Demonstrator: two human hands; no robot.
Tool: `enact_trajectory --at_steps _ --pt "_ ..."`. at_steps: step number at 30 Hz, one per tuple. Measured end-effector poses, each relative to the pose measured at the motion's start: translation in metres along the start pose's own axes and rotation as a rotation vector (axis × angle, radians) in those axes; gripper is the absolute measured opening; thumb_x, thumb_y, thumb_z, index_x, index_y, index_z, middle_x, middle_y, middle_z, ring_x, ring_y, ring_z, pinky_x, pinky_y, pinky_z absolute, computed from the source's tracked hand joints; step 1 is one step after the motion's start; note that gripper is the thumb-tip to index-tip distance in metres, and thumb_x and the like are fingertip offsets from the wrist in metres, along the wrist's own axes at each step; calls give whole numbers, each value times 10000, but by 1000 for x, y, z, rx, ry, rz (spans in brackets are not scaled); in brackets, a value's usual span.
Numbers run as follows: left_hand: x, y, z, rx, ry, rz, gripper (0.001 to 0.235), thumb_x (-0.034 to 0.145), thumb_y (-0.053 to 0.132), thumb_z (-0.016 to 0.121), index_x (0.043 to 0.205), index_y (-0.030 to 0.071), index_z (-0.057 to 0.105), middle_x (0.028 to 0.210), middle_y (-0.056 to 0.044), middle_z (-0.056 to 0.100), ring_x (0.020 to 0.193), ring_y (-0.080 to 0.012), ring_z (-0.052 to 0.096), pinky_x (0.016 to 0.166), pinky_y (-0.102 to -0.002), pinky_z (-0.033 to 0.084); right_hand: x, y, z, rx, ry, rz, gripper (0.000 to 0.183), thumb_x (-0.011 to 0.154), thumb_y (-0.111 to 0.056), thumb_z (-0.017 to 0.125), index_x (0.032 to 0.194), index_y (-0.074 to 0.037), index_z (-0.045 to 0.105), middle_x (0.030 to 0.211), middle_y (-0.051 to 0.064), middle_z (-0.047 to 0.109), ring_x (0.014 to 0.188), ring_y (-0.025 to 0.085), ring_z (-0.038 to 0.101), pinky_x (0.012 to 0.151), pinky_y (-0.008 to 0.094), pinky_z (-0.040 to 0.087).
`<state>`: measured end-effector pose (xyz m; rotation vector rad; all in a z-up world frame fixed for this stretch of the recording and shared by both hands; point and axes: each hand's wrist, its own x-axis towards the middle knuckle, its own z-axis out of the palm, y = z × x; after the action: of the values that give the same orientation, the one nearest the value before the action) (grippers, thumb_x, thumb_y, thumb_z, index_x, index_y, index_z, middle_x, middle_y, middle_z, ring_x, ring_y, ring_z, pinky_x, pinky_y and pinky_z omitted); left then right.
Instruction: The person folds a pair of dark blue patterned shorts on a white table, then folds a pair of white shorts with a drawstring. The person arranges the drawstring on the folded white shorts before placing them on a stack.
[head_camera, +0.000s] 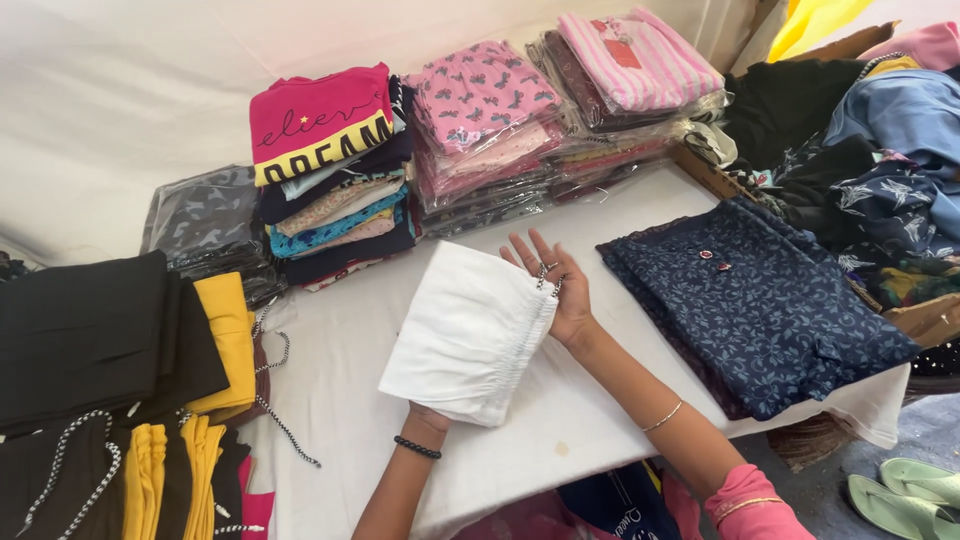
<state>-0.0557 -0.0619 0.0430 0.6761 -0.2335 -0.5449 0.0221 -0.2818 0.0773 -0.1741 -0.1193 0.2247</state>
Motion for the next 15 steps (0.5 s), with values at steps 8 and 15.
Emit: enact_trajectory --at_steps 8,15 --pt "2 2 8 -215 -152 12 820 1001 600 375 1601 53 260 1623 -242 331 1464 -409 382 1188 -563 371 17 -7 -32 -61 137 -93 442 1019 -257 469 1459 -252 512 1537 50 536 1434 268 496 1139 468 434" --pt "0 -5 -13 -332 -226 6 841 1020 674 286 1624 91 235 1652 -225 295 1489 -407 348 1204 -581 340 17 -25 -26 -122 185 -110 463 957 -262 529 1419 -259 548 1480 31 578 1347 246 551 1008 435 464"
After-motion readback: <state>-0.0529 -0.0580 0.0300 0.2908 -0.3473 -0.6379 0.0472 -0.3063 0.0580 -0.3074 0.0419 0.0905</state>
